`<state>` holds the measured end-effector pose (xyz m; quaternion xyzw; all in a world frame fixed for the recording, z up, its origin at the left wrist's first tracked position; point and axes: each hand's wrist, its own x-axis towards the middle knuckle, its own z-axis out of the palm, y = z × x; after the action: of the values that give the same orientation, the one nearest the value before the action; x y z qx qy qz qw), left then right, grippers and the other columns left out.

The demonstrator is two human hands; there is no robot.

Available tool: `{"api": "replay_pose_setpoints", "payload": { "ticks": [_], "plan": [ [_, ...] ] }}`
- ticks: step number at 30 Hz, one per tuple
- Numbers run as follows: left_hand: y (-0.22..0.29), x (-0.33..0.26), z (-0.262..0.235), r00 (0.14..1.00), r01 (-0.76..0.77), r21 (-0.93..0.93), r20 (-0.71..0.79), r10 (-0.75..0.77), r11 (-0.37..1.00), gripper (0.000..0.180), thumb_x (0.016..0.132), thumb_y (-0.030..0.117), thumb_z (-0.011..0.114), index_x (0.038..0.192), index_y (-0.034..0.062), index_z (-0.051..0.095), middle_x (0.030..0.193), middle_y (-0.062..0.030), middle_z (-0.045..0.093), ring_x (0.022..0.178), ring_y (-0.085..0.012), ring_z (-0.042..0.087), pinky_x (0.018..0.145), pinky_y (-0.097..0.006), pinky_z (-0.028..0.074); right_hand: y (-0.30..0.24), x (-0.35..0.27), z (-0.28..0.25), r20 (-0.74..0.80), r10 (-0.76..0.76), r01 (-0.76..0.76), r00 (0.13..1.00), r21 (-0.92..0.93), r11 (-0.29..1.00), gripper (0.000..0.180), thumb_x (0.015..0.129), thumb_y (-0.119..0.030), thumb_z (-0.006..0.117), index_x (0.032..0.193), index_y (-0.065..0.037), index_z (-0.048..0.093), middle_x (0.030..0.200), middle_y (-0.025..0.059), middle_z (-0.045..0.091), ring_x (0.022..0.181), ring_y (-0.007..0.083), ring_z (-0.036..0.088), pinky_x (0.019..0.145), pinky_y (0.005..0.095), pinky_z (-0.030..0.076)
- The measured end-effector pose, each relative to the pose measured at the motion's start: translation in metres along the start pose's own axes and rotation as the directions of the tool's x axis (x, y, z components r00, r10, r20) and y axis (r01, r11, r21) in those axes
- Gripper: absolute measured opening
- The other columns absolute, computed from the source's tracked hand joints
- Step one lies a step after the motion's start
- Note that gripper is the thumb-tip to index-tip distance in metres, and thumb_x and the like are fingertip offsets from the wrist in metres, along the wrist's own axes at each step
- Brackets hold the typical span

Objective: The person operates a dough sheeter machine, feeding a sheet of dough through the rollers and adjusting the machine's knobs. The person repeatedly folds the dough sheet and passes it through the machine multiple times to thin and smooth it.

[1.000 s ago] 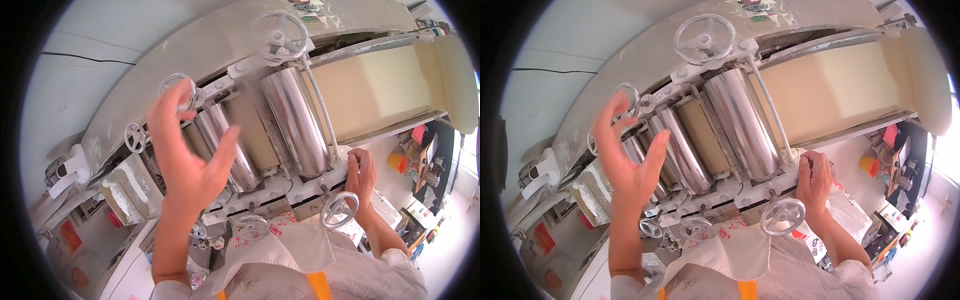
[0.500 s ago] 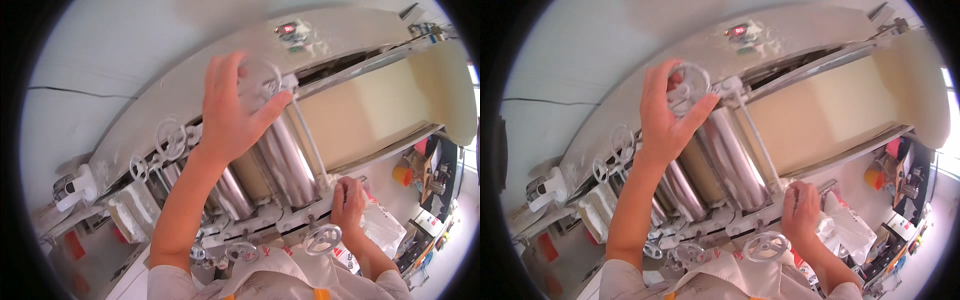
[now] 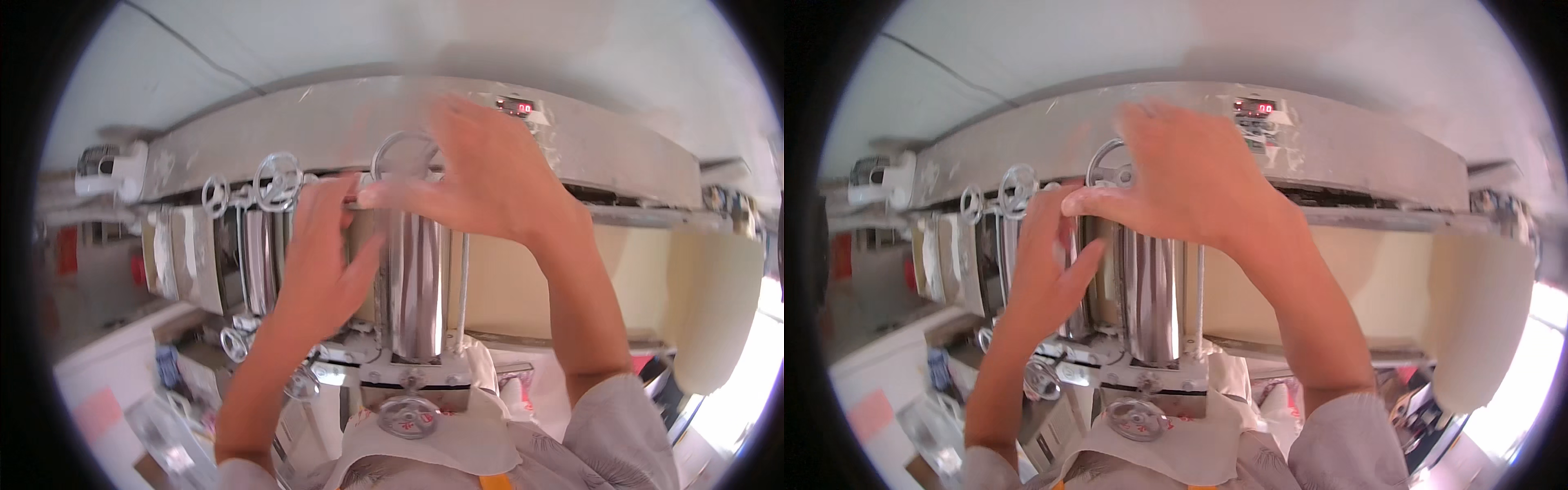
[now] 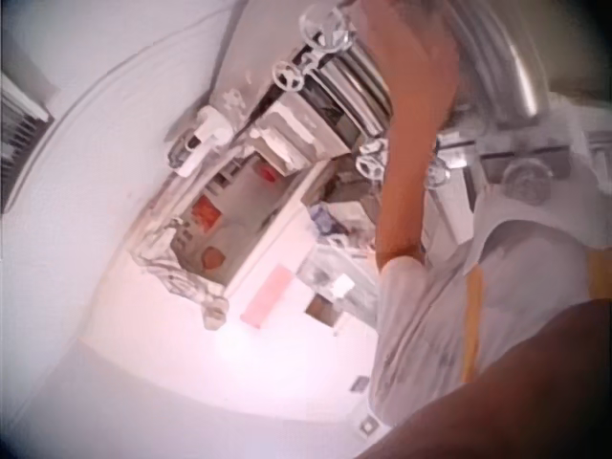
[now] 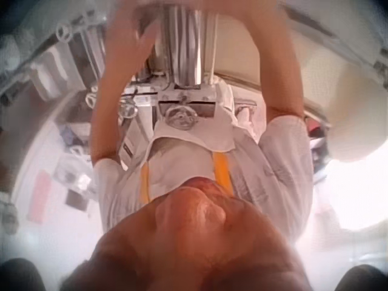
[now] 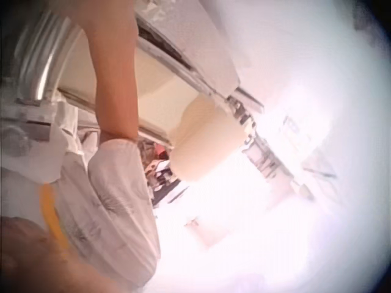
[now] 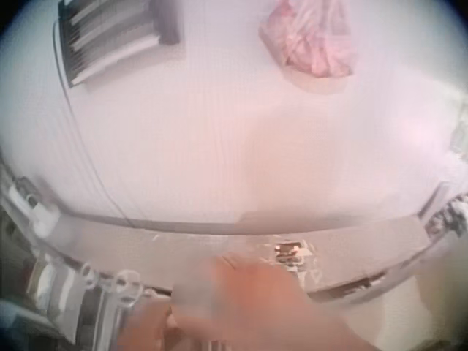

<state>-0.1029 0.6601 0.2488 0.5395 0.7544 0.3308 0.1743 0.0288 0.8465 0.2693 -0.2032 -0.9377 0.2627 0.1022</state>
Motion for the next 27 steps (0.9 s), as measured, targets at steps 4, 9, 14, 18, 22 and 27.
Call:
{"api": "replay_pose_setpoints", "payload": {
  "ticks": [4, 9, 14, 18, 22, 27],
  "plan": [
    [0.036, -0.122, 0.001, 0.888, 0.407, -0.106, -0.189, -0.420, 0.907, 0.019, 0.089, -0.008, 0.063, 0.105, -0.0005, 0.068, 0.088, -0.0114, 0.063, 0.077, -0.0211, 0.060, 0.073, -0.031, 0.048, -0.002, 0.023, 0.020, 0.133, -0.174, 0.176, 0.976, -0.005, 0.984, 0.074, 0.079, -0.055, 0.081, 0.117, 0.005, 0.057, 0.110, 0.0217, 0.061, 0.092, 0.0416, 0.067, 0.077, 0.0485, 0.055],
    [0.064, -0.206, 0.060, 0.661, 0.609, -0.240, -0.374, -0.651, 0.756, 0.015, 0.087, -0.011, 0.059, 0.096, -0.0011, 0.066, 0.092, -0.0123, 0.063, 0.081, -0.0229, 0.059, 0.073, -0.031, 0.047, 0.009, 0.011, 0.038, -0.054, -0.200, 0.206, 0.978, 0.140, 0.968, 0.073, 0.071, -0.040, 0.088, 0.119, 0.003, 0.054, 0.103, 0.0184, 0.058, 0.081, 0.0345, 0.065, 0.063, 0.0417, 0.056],
    [0.076, -0.226, 0.085, 0.380, 0.674, -0.405, -0.527, -0.760, 0.618, 0.012, 0.084, -0.007, 0.048, 0.083, 0.0011, 0.056, 0.090, -0.0089, 0.054, 0.084, -0.0175, 0.051, 0.077, -0.028, 0.041, 0.025, 0.018, 0.053, -0.145, -0.267, 0.300, 0.953, 0.297, 0.906, 0.066, 0.064, -0.025, 0.091, 0.114, 0.001, 0.056, 0.099, 0.0121, 0.056, 0.072, 0.0246, 0.058, 0.050, 0.0332, 0.051],
    [0.070, -0.248, 0.100, -0.060, 0.760, -0.597, -0.458, -0.887, 0.257, 0.007, 0.094, 0.005, 0.054, 0.098, 0.0009, 0.058, 0.095, -0.0075, 0.056, 0.086, -0.0171, 0.052, 0.081, -0.030, 0.042, 0.024, 0.021, 0.052, -0.122, -0.254, 0.281, 0.959, 0.356, 0.891, 0.064, 0.063, -0.022, 0.091, 0.114, 0.002, 0.058, 0.096, 0.0107, 0.057, 0.071, 0.0228, 0.057, 0.049, 0.0326, 0.049],
    [0.052, -0.271, 0.125, -0.320, 0.548, -0.832, -0.115, -0.940, -0.084, 0.036, 0.108, 0.031, 0.052, 0.125, -0.0002, 0.060, 0.118, -0.0103, 0.062, 0.109, -0.0206, 0.058, 0.099, -0.035, 0.044, 0.027, 0.027, 0.053, -0.131, -0.267, 0.298, 0.955, 0.405, 0.864, 0.063, 0.065, -0.017, 0.090, 0.116, 0.005, 0.059, 0.092, 0.0115, 0.061, 0.069, 0.0228, 0.058, 0.048, 0.0324, 0.047],
    [0.048, -0.244, 0.123, -0.209, 0.067, -0.967, 0.227, -0.951, -0.246, 0.057, 0.112, 0.045, 0.043, 0.138, -0.0032, 0.056, 0.134, -0.0119, 0.063, 0.122, -0.0224, 0.060, 0.105, -0.039, 0.046, 0.024, 0.019, 0.057, -0.055, -0.184, 0.188, 0.981, 0.469, 0.863, 0.063, 0.062, -0.019, 0.096, 0.111, 0.002, 0.064, 0.097, 0.0093, 0.064, 0.076, 0.0216, 0.056, 0.061, 0.0319, 0.046]
  ]
}}
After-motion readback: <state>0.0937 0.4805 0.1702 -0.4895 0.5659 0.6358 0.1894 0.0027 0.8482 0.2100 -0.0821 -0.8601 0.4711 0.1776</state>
